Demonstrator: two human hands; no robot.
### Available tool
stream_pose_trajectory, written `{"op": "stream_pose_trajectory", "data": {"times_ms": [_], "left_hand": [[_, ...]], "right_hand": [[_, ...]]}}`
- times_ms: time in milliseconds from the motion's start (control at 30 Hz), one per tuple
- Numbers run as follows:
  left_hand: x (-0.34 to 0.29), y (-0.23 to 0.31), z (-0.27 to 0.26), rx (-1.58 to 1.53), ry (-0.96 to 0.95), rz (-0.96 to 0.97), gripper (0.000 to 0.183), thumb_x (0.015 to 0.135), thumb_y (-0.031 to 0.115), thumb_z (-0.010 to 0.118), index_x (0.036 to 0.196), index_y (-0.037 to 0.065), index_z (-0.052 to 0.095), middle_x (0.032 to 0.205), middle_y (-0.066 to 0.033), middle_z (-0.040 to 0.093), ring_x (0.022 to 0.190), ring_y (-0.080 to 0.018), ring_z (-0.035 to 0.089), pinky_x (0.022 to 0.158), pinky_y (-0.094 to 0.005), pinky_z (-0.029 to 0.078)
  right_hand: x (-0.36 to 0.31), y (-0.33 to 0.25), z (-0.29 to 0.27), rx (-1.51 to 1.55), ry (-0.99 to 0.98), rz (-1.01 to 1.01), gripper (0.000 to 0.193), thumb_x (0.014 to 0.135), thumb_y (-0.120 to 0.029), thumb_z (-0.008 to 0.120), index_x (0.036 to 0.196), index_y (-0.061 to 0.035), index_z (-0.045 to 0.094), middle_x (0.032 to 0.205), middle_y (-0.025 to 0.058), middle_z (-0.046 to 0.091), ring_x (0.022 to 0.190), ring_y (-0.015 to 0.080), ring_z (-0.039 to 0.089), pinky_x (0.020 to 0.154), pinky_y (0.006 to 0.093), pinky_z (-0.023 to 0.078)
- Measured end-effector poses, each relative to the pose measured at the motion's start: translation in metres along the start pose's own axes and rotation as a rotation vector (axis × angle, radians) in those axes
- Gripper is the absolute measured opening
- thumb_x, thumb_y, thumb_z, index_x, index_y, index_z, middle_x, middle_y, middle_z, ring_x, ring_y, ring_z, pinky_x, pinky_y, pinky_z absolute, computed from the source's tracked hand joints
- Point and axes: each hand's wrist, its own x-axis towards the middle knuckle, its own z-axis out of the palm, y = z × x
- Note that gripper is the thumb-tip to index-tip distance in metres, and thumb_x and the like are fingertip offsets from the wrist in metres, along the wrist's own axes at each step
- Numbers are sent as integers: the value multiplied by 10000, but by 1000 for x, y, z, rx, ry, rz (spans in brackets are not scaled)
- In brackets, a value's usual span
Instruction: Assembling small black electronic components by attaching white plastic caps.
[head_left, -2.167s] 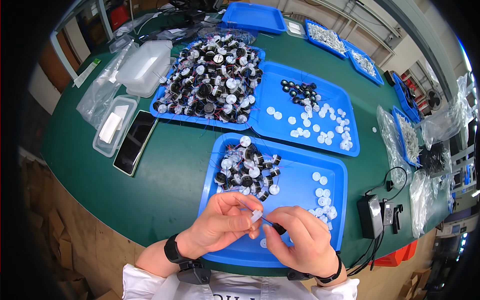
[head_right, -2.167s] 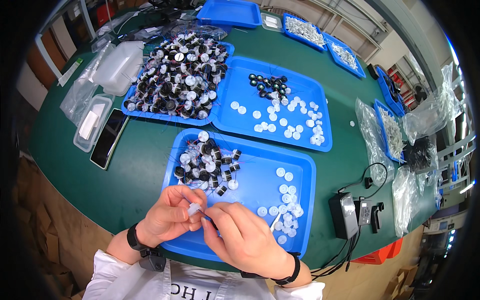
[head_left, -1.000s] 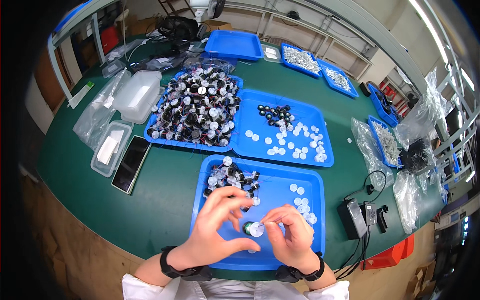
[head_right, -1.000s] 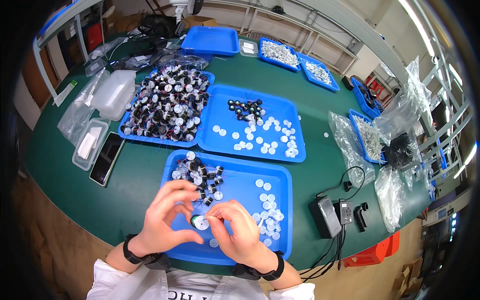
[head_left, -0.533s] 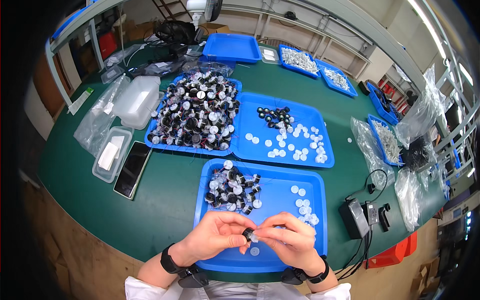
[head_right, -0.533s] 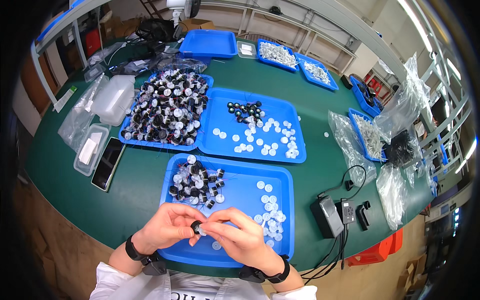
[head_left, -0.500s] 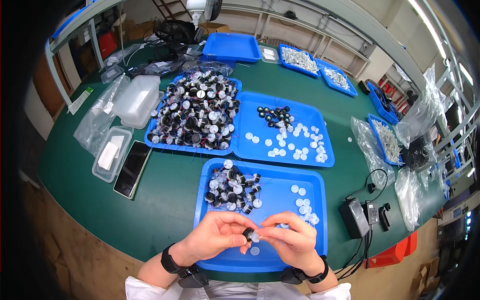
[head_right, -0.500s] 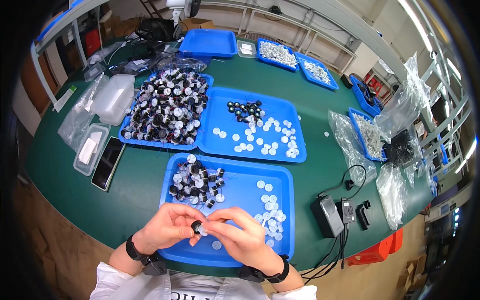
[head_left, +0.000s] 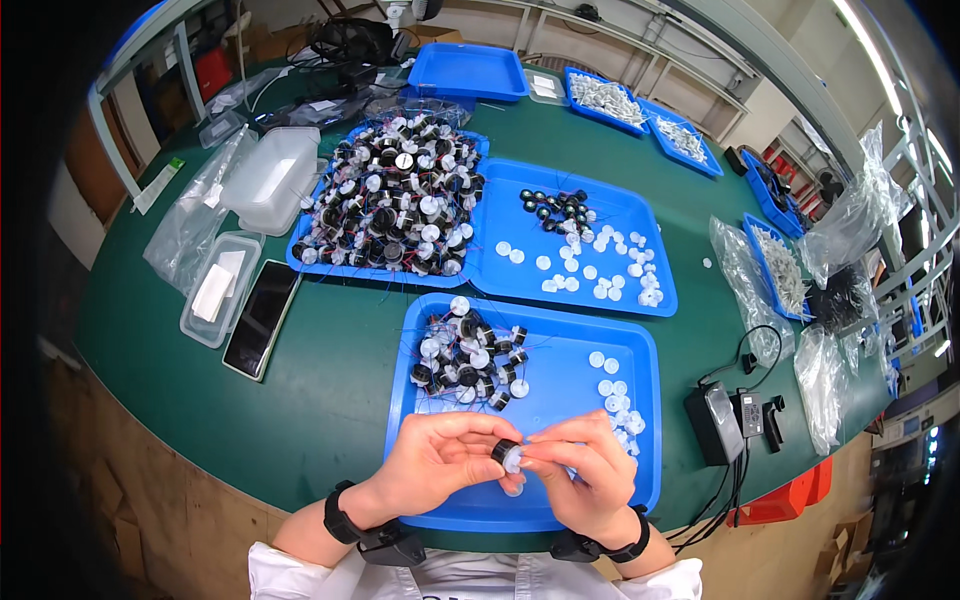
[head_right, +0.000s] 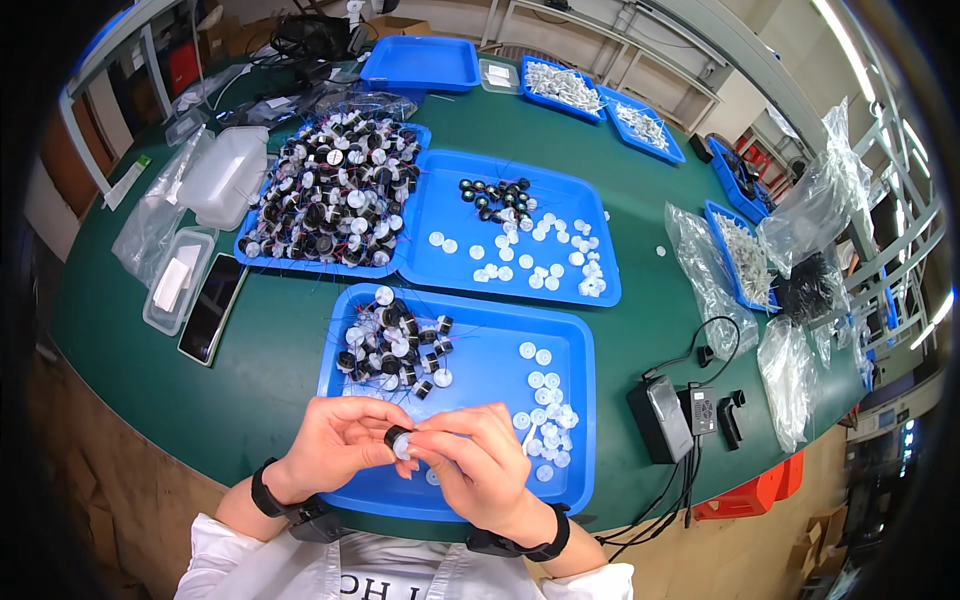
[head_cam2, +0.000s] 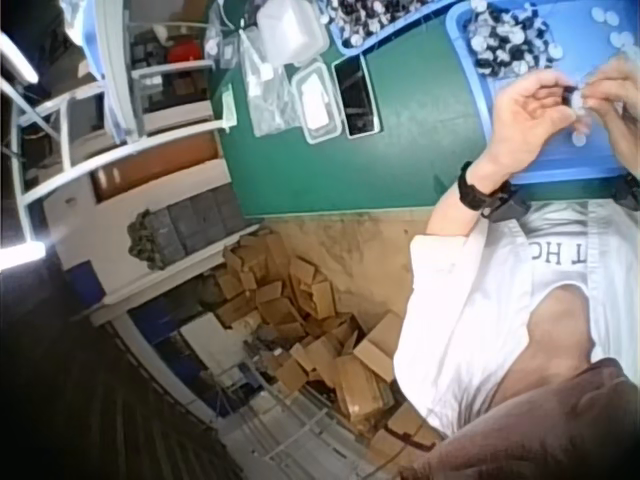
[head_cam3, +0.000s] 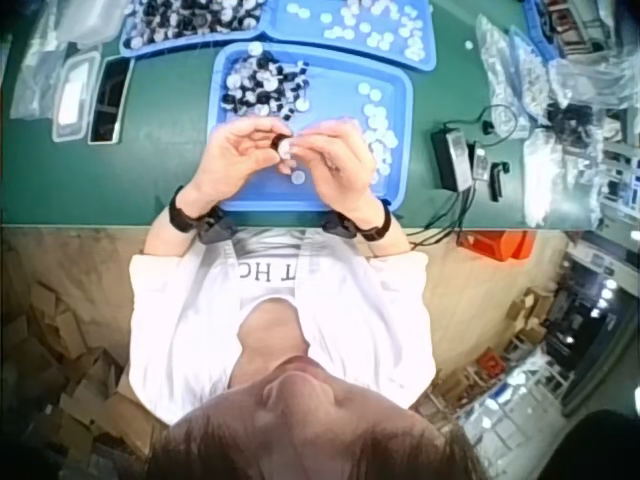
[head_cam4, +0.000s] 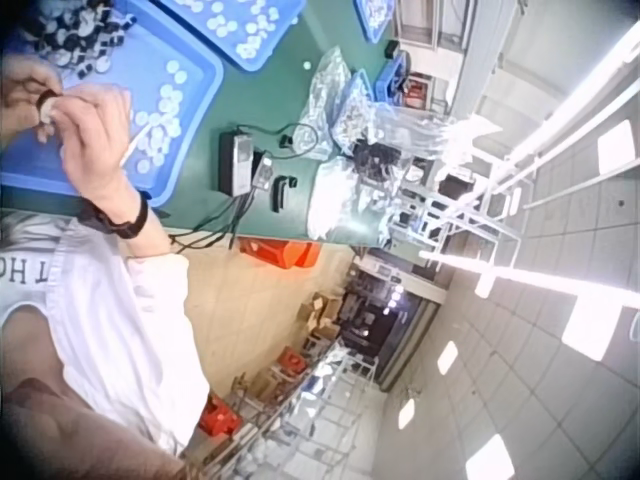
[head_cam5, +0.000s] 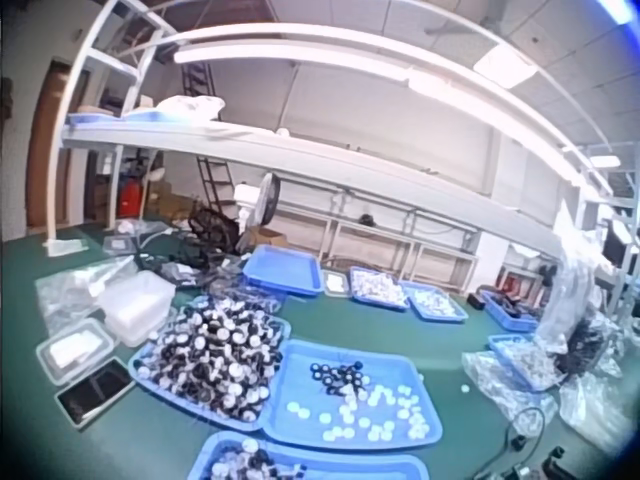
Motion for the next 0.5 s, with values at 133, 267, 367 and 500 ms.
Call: {"op": "stream_pose_trajectory", "data": {"times_ms": [133, 267, 367, 500], "left_hand": [[-3, -4, -5, 5, -24, 12, 331, 825, -68, 561, 1149, -96, 500, 1015, -191, 601, 855, -246, 634, 769, -316, 525], [-6, -7, -6, 123, -33, 73, 317, 818, -87, 558, 1133, -97, 519, 1076, -200, 589, 889, -274, 634, 763, -339, 545], [-5, -7, -2, 107, -40, 104, 298, 817, -100, 548, 1114, -95, 534, 1096, -197, 583, 899, -285, 633, 770, -357, 551], [-5, -12, 0, -1, -21, 65, 302, 816, -99, 550, 1118, -90, 537, 1102, -204, 577, 886, -282, 635, 774, -358, 551]], "right_hand": [[-1, 3, -2, 182, -57, 92, 195, 628, -17, 733, 806, -57, 666, 793, 27, 629, 677, 152, 577, 601, 262, 379], [-2, 4, -6, 75, -18, -51, 209, 600, 7, 713, 796, -59, 680, 808, 21, 635, 673, 142, 568, 605, 279, 349], [-4, -1, -10, -105, 6, -169, 224, 581, 21, 695, 788, -63, 680, 818, 14, 638, 667, 136, 550, 606, 292, 325], [-13, 1, 1, -49, 116, -154, 217, 577, 31, 690, 769, -68, 672, 825, 5, 636, 656, 130, 520, 603, 295, 315]]}}
